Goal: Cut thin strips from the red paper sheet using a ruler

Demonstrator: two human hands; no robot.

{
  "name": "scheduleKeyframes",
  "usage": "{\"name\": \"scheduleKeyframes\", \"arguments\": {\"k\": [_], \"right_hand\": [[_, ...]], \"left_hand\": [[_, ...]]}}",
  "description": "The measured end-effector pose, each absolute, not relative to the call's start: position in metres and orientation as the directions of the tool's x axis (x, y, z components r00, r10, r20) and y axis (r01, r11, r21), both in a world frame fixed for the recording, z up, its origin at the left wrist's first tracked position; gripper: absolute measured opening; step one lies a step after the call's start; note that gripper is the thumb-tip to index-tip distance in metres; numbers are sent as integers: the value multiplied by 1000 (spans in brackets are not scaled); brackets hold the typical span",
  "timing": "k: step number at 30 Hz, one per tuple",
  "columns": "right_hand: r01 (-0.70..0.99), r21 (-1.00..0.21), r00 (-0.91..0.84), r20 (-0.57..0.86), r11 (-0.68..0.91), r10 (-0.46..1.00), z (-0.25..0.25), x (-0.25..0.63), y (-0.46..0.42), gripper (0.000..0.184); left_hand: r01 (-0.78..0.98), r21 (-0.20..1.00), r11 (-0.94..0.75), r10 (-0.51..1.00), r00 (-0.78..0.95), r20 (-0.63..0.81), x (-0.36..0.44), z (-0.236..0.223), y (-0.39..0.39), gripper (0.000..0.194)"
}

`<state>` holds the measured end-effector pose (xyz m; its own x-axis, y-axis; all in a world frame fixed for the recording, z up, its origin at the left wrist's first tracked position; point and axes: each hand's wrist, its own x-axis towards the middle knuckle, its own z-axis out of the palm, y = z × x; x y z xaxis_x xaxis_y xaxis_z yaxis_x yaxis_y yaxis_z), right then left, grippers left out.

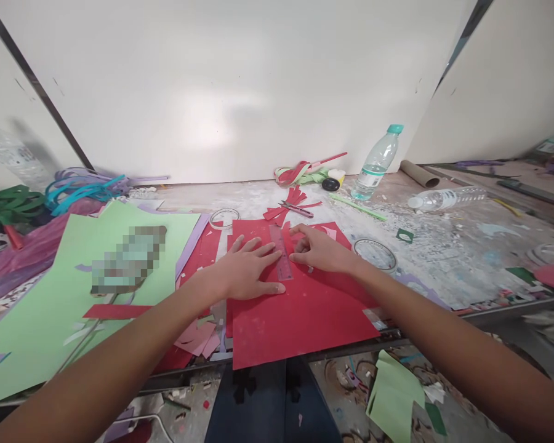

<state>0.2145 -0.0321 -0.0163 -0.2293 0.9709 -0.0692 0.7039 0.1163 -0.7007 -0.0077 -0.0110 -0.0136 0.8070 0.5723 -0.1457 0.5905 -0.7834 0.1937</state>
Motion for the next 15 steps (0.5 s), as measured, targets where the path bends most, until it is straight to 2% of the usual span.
{"name": "scheduleKeyframes", "arguments": {"k": [5,9,12,15], "right_hand": [[690,-716,-245,-91,108,965,-16,216,-30,46],[663,-743,-269,-117,95,956,-16,219,-29,46],[646,-760,-280,-148,72,949,-17,221,-29,47],[642,-764,-285,-170,56,943,-18,223,-28,48]], "left_hand": [[565,127,-816,553,825,-114,-7,-5,-27,75],[574,126,-809,570,819,-65,-2,-1,-29,64],[620,134,-773,622,782,-33,1,-8,-25,76],[637,168,-752,626,771,-116,1,-18,-22,91]]}}
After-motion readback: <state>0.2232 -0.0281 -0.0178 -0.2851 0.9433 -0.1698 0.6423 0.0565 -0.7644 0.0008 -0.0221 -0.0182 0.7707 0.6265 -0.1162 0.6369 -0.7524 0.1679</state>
